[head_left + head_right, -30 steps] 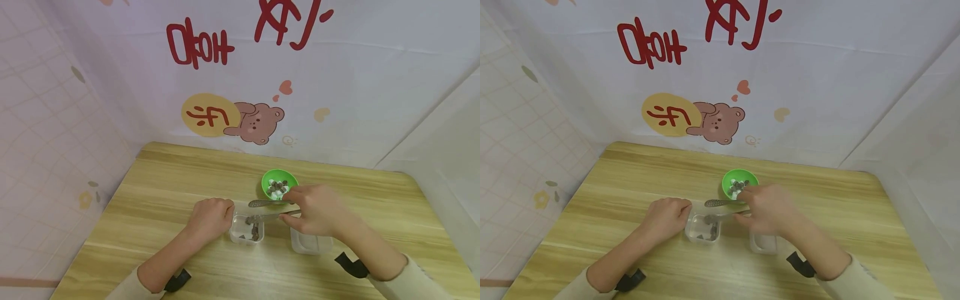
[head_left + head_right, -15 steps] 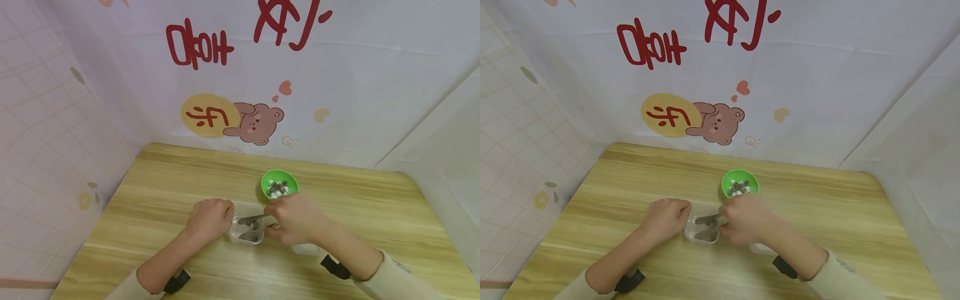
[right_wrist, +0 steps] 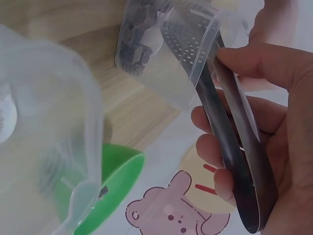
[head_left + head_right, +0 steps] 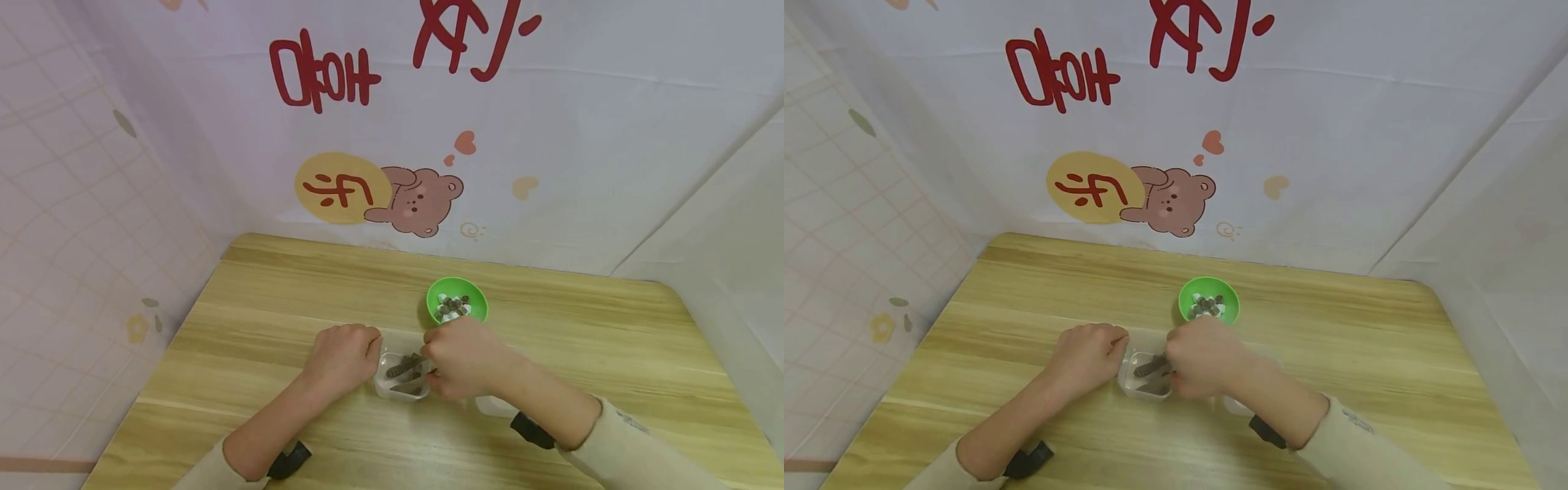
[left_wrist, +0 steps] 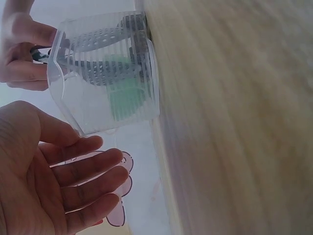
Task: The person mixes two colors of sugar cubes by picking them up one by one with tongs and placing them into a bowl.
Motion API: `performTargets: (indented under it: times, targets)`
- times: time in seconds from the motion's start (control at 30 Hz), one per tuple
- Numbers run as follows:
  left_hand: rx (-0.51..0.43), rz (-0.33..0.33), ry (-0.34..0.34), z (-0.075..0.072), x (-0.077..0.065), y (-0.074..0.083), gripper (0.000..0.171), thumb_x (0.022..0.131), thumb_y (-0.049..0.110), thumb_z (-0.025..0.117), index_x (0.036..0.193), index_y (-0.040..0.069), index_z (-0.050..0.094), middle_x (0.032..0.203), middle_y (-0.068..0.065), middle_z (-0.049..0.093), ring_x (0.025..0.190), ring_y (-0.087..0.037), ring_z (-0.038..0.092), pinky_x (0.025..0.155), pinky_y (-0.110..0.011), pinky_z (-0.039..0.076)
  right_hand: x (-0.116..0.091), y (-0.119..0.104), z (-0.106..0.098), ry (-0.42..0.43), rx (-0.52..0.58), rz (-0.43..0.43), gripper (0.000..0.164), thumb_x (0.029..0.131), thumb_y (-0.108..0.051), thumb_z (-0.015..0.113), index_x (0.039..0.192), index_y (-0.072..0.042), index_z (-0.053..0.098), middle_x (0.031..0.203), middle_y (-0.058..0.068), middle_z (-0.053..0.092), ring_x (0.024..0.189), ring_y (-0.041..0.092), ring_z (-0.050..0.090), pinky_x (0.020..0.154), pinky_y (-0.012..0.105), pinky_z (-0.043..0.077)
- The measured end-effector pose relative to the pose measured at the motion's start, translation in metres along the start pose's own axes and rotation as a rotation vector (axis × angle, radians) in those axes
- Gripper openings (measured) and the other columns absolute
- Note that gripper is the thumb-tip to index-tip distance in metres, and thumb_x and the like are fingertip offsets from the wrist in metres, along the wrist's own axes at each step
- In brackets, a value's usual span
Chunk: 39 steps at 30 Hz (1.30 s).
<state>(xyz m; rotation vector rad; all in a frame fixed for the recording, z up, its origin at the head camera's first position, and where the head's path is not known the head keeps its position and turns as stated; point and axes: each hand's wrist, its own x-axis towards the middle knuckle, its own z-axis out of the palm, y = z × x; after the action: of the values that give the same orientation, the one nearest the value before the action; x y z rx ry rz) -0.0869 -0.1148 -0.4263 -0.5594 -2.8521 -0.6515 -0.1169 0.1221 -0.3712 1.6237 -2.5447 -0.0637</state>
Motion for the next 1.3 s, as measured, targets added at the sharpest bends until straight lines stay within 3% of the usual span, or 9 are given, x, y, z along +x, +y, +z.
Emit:
performTargets:
  times: [0.47,0.73,0.87,1.03,1.3]
  targets:
    - [0.002,0.004,-0.003,-0.001,0.000,0.000,0.047,0.095,0.010,0.063,0.056,0.022,0.039,0.053,0.013,0.028,0.050,-0.002,0.025,0.044,-0.024,0.026,0.001,-0.005,0.004,0.010,-0.007,-0.046,0.028,0.074,-0.023,0.076,0.061,-0.021,0.051,0.060,-0.011,0.043,0.050,0.006,0.029,0.043,0.025,0.030]
    - [-0.009,0.002,-0.003,-0.001,0.000,0.000,0.050,0.096,0.009,0.060,0.057,0.023,0.033,0.054,0.014,0.022,0.053,-0.002,0.019,0.044,-0.023,0.021,-0.012,0.000,-0.002,0.064,0.093,0.003,0.026,0.077,-0.022,0.081,0.066,-0.022,0.057,0.064,-0.014,0.043,0.053,0.002,0.032,0.047,0.022,0.032]
    - [-0.017,0.005,-0.006,-0.001,0.000,0.000,0.050,0.096,0.008,0.059,0.057,0.024,0.032,0.054,0.014,0.021,0.053,-0.002,0.018,0.045,-0.023,0.020,-0.023,0.008,-0.006,0.143,0.155,0.044,0.017,0.077,-0.019,0.082,0.071,-0.020,0.066,0.066,-0.015,0.049,0.055,-0.002,0.033,0.049,0.018,0.032]
    - [-0.021,0.006,-0.011,-0.002,0.000,0.000,0.050,0.096,0.008,0.058,0.057,0.024,0.032,0.054,0.015,0.020,0.053,-0.002,0.017,0.045,-0.023,0.020,-0.039,0.025,-0.011,0.301,0.194,0.074,0.013,0.075,-0.015,0.084,0.086,-0.014,0.078,0.075,-0.011,0.064,0.058,-0.004,0.045,0.050,0.017,0.039]
    - [-0.010,0.005,-0.005,-0.002,0.000,0.001,0.049,0.096,0.008,0.059,0.057,0.024,0.034,0.054,0.015,0.021,0.053,-0.002,0.019,0.044,-0.023,0.022,-0.060,0.053,-0.019,0.495,0.213,0.146,0.011,0.077,-0.010,0.080,0.087,-0.012,0.078,0.081,-0.007,0.072,0.059,0.001,0.061,0.051,0.017,0.045]
